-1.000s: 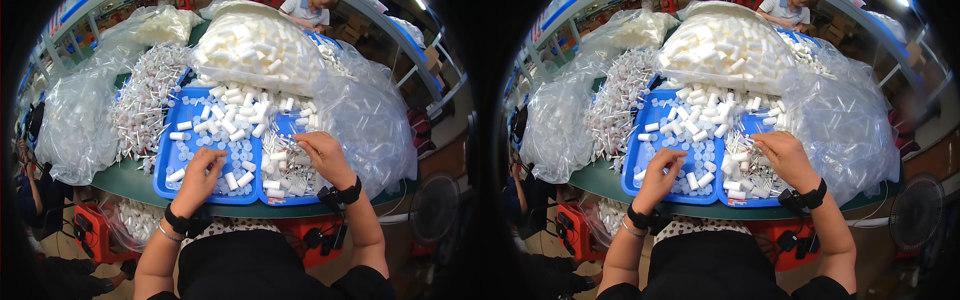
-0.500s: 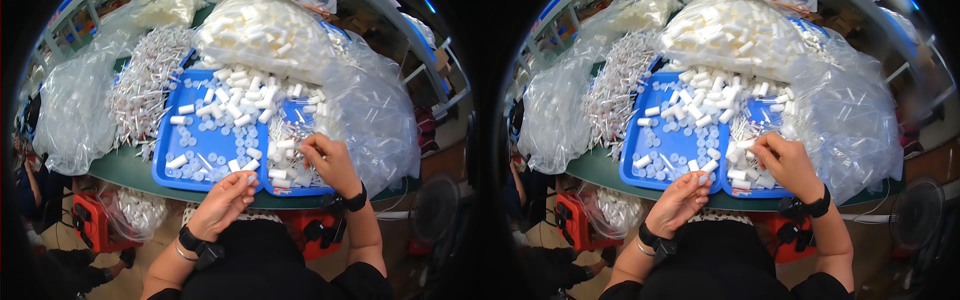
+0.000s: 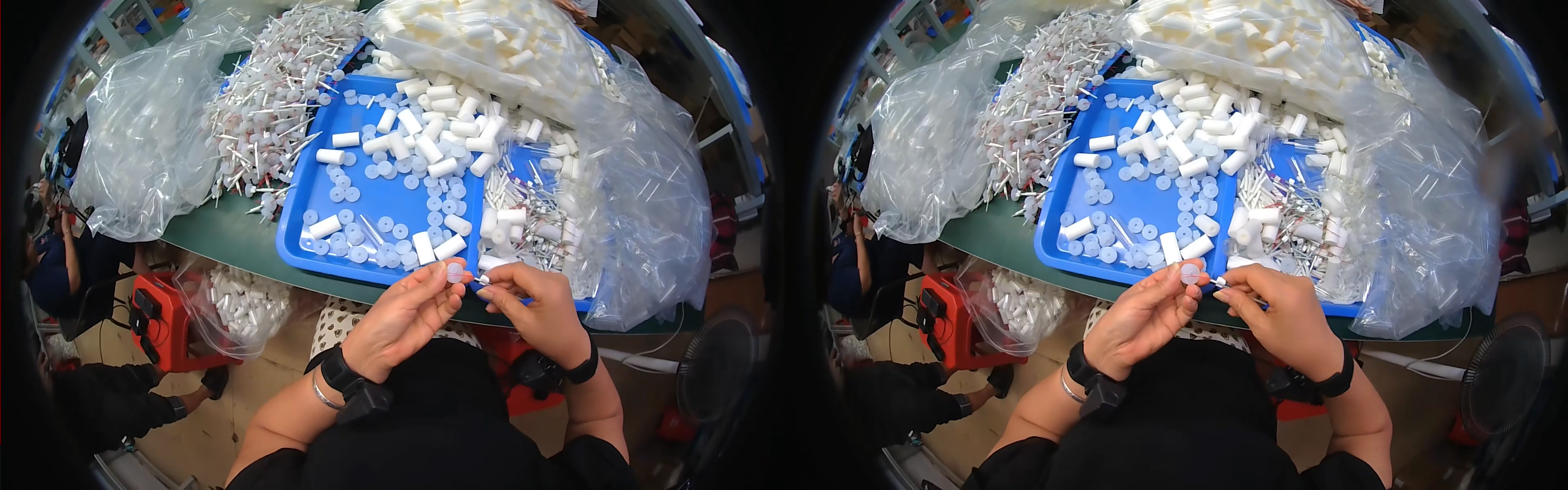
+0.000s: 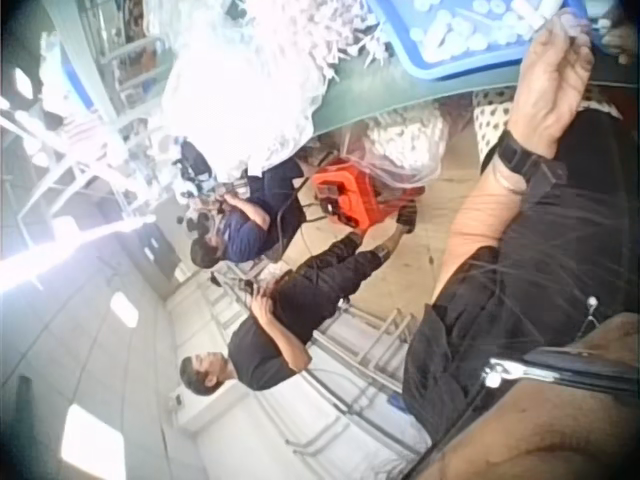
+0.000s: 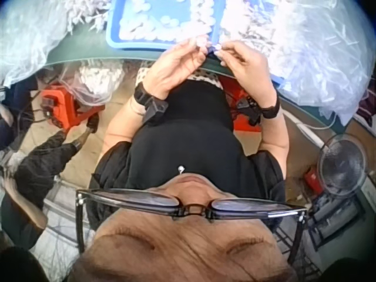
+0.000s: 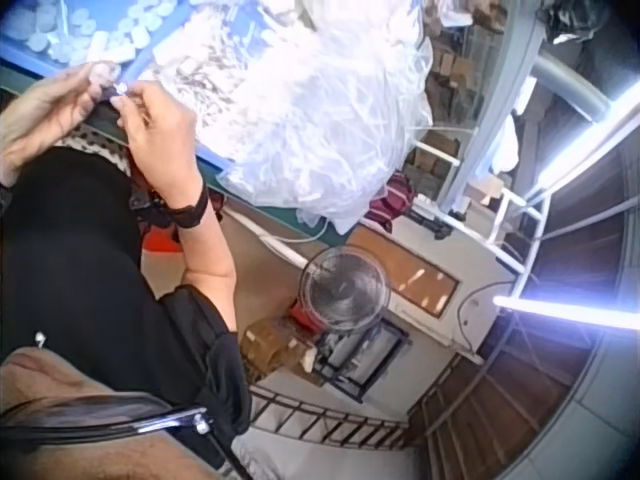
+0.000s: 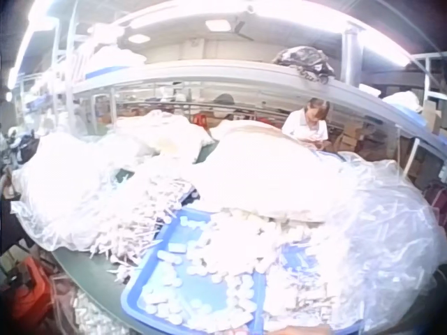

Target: The person inserts small white cylindrical plastic pieces onto thin metal rods at a factory workstation. They pick up a rod and a cylinder, fit them together, and place the assembled unit into a blue tray. The process is repeated continuously throughout the clip.

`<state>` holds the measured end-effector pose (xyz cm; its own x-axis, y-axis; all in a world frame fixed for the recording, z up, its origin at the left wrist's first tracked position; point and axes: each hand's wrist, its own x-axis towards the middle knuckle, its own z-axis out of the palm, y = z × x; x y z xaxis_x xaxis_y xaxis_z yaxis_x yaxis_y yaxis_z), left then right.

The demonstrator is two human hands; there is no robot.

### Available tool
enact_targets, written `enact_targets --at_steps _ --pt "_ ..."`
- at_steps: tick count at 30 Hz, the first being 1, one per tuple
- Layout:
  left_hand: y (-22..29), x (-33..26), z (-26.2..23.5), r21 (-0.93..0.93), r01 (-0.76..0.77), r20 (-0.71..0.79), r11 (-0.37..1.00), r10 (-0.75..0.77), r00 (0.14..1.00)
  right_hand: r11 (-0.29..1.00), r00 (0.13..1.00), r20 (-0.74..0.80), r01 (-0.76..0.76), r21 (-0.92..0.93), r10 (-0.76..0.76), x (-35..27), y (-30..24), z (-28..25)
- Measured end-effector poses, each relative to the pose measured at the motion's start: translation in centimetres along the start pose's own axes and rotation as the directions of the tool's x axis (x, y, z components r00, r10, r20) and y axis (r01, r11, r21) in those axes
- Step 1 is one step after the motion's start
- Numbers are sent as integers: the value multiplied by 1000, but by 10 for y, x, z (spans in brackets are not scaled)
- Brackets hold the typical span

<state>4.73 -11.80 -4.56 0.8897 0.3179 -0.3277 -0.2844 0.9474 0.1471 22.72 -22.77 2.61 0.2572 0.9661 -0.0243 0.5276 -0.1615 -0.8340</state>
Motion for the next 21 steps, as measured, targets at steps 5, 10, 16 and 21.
enact_targets --at_steps 5,10,16,21 --pt "0 -1 0 -14 -19 -8 1000 19 1000 876 947 -70 259 -407 -313 1 -2 -3" --pt "0 -1 -2 -29 -15 21 999 16 1000 755 868 -111 350 -555 -484 0 -6 -2" --pt "-1 -1 -3 -45 -28 51 999 30 998 665 833 -44 407 -626 -551 -1 -6 -1" --pt "-1 -3 7 48 -22 -37 999 24 999 667 824 -57 413 -620 -564 -2 -8 0"
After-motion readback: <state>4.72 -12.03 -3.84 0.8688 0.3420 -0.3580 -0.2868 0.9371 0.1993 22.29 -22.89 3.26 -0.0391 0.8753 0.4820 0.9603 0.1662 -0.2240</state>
